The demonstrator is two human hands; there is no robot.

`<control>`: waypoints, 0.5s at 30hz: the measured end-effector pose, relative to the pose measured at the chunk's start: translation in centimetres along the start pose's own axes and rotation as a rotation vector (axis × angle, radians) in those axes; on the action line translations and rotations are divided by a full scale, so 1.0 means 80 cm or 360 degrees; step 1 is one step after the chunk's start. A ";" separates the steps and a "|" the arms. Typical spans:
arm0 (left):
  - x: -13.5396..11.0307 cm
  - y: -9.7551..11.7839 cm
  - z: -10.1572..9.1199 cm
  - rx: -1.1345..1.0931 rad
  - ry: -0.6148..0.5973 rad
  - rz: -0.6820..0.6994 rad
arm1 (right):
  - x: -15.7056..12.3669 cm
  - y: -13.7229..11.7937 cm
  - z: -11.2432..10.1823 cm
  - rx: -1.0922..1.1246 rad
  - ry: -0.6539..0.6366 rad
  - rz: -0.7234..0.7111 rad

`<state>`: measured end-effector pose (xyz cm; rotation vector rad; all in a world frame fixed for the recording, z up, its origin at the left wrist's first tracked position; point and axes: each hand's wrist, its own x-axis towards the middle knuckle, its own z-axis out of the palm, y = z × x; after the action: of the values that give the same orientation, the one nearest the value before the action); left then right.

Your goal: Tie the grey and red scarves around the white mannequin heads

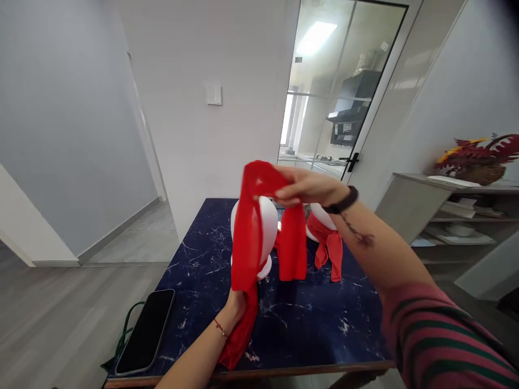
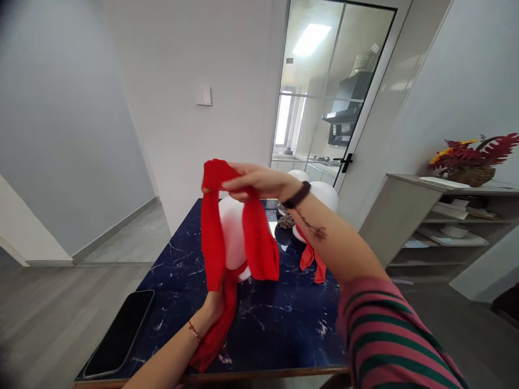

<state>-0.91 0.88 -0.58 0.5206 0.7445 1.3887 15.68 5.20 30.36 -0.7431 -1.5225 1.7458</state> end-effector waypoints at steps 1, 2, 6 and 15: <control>0.001 0.000 0.000 -0.0025 -0.0012 -0.0018 | 0.031 -0.006 0.008 0.0013 -0.0103 0.0007; 0.001 0.000 -0.001 -0.0051 -0.0021 -0.0062 | 0.062 -0.010 0.014 0.0033 -0.0183 0.0030; 0.003 -0.001 -0.003 -0.0076 0.0002 -0.0259 | 0.174 -0.005 -0.005 0.0254 -0.0197 0.0222; 0.003 -0.002 -0.009 0.0079 -0.0128 -0.0099 | 0.192 0.098 -0.135 0.0017 0.0636 0.0181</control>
<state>-1.31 1.05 -1.25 0.5842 0.7254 1.2871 14.12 23.37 21.34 -1.1157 -1.2177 1.5652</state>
